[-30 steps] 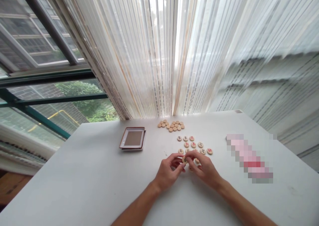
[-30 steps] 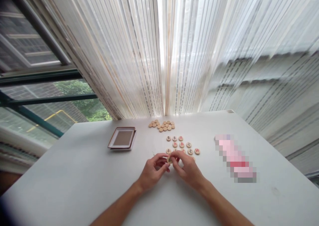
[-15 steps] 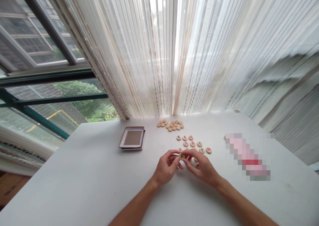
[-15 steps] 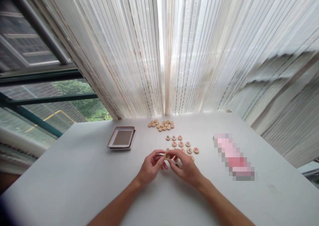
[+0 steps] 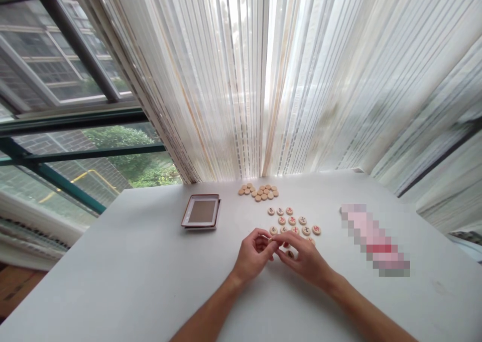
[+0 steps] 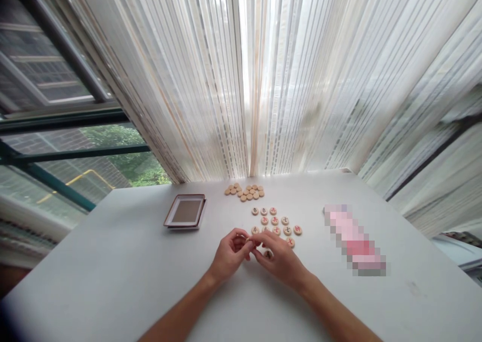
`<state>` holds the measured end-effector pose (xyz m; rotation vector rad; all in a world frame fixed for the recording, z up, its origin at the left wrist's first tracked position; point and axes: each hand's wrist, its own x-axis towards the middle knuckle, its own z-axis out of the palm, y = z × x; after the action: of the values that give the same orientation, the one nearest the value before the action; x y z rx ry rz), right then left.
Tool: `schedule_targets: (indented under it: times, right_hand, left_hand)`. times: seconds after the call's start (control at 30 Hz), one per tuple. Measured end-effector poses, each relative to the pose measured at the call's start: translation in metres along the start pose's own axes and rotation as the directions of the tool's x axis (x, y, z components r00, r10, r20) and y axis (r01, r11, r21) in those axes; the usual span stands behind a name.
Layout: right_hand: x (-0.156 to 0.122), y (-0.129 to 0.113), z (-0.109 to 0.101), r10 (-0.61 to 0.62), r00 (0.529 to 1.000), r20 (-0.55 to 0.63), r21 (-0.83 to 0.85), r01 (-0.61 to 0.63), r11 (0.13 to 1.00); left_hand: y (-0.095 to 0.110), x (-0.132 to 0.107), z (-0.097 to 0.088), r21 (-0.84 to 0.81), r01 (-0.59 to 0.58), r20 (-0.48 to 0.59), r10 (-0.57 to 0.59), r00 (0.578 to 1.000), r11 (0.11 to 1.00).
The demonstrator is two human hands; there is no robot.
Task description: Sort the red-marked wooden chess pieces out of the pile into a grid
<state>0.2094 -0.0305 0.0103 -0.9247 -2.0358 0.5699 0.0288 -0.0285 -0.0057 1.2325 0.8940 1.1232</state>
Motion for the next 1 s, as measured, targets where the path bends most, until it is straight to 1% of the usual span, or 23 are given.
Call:
schedule_targets:
  times: [0.1,0.3,0.47,0.6,0.73,0.9,1.0]
  right_hand:
    - [0.0,0.0,0.0,-0.002,1.0,0.007,-0.008,0.002,1.0]
    - [0.0,0.0,-0.004,0.032,0.999,0.026,-0.037,-0.031,0.999]
    - [-0.001,0.0,-0.006,0.067,0.998,0.002,0.004,-0.067,0.998]
    - [-0.001,-0.001,-0.007,0.1,0.995,-0.003,0.029,-0.1,0.995]
    - [-0.001,-0.003,-0.009,0.117,0.993,0.01,0.054,-0.118,0.992]
    - [-0.001,-0.003,-0.009,0.146,0.989,-0.021,0.079,-0.144,0.986]
    - [0.0,-0.003,-0.009,0.15,0.988,-0.036,0.063,-0.147,0.987]
  left_hand:
    - [0.003,-0.002,0.001,0.016,0.007,-0.009,-0.007,1.0,1.0]
    - [0.005,-0.002,0.002,0.054,0.001,-0.018,0.0,1.0,0.999]
    - [0.006,-0.002,0.0,0.046,-0.02,0.034,0.018,0.999,0.999]
    - [0.004,-0.003,-0.001,-0.004,-0.026,0.083,0.026,0.996,1.0]
    - [0.002,-0.003,0.0,0.003,-0.025,0.073,0.025,0.997,1.0]
    - [0.003,-0.005,0.002,0.052,-0.041,0.076,0.037,0.996,0.998]
    - [0.004,-0.005,0.002,0.074,-0.044,0.078,0.038,0.996,0.996]
